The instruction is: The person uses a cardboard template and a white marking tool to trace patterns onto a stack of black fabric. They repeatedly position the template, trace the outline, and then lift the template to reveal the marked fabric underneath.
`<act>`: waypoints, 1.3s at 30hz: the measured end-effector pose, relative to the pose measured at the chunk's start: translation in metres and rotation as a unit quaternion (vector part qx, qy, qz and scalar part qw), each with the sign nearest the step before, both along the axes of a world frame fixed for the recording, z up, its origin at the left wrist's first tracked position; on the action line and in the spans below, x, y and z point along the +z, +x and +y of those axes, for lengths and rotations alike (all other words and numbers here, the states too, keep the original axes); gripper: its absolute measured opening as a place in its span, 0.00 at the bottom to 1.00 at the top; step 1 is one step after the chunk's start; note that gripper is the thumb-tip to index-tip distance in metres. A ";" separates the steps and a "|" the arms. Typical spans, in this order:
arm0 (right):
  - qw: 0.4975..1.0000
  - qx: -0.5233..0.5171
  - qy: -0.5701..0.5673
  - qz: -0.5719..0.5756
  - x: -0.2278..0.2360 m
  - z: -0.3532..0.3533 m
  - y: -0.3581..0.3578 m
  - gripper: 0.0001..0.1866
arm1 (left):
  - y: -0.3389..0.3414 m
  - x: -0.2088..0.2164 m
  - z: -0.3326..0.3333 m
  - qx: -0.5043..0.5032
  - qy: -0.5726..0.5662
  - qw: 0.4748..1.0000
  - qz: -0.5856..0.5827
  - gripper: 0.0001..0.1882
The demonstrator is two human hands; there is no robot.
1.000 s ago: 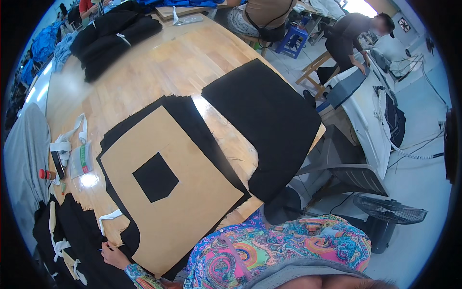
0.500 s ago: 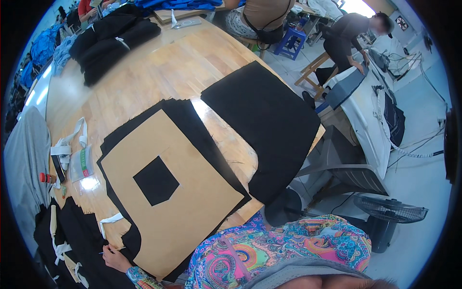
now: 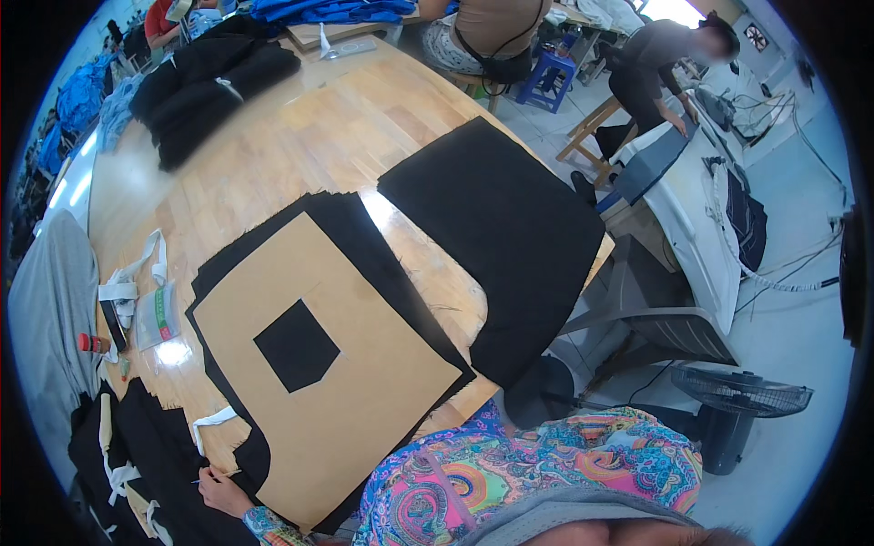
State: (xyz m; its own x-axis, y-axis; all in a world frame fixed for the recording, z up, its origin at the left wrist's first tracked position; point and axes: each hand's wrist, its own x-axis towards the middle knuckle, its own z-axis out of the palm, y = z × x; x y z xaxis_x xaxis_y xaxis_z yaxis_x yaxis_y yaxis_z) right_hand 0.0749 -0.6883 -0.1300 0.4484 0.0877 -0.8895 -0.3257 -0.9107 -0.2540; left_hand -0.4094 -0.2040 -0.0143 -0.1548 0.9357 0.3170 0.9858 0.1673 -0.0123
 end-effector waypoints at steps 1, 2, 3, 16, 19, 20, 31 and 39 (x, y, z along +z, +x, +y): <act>1.000 -0.001 0.001 -0.001 0.000 0.000 0.000 0.17 | 0.000 0.000 0.000 -0.004 0.005 1.000 -0.001 0.09; 1.000 -0.001 0.001 0.000 0.000 0.000 0.000 0.17 | 0.000 -0.001 0.000 -0.008 0.009 1.000 -0.002 0.09; 1.000 -0.001 0.002 -0.002 0.000 0.000 -0.001 0.17 | -0.001 -0.001 0.000 -0.008 0.010 1.000 -0.002 0.09; 1.000 0.000 0.003 0.001 -0.005 0.005 -0.002 0.16 | 0.001 0.001 0.000 0.006 -0.011 1.000 -0.006 0.11; 1.000 0.002 0.002 0.001 -0.006 0.005 -0.002 0.15 | 0.001 0.001 0.000 -0.001 -0.001 1.000 -0.005 0.09; 1.000 0.002 0.001 0.001 -0.006 0.005 -0.003 0.15 | 0.002 0.001 0.000 -0.005 0.004 1.000 -0.004 0.08; 1.000 0.013 0.000 0.003 -0.012 0.008 -0.008 0.14 | -0.008 -0.005 0.001 0.001 -0.015 1.000 -0.010 0.11; 0.999 0.031 0.009 -0.001 -0.022 0.017 -0.012 0.14 | -0.004 -0.006 0.000 -0.002 0.006 1.000 -0.001 0.10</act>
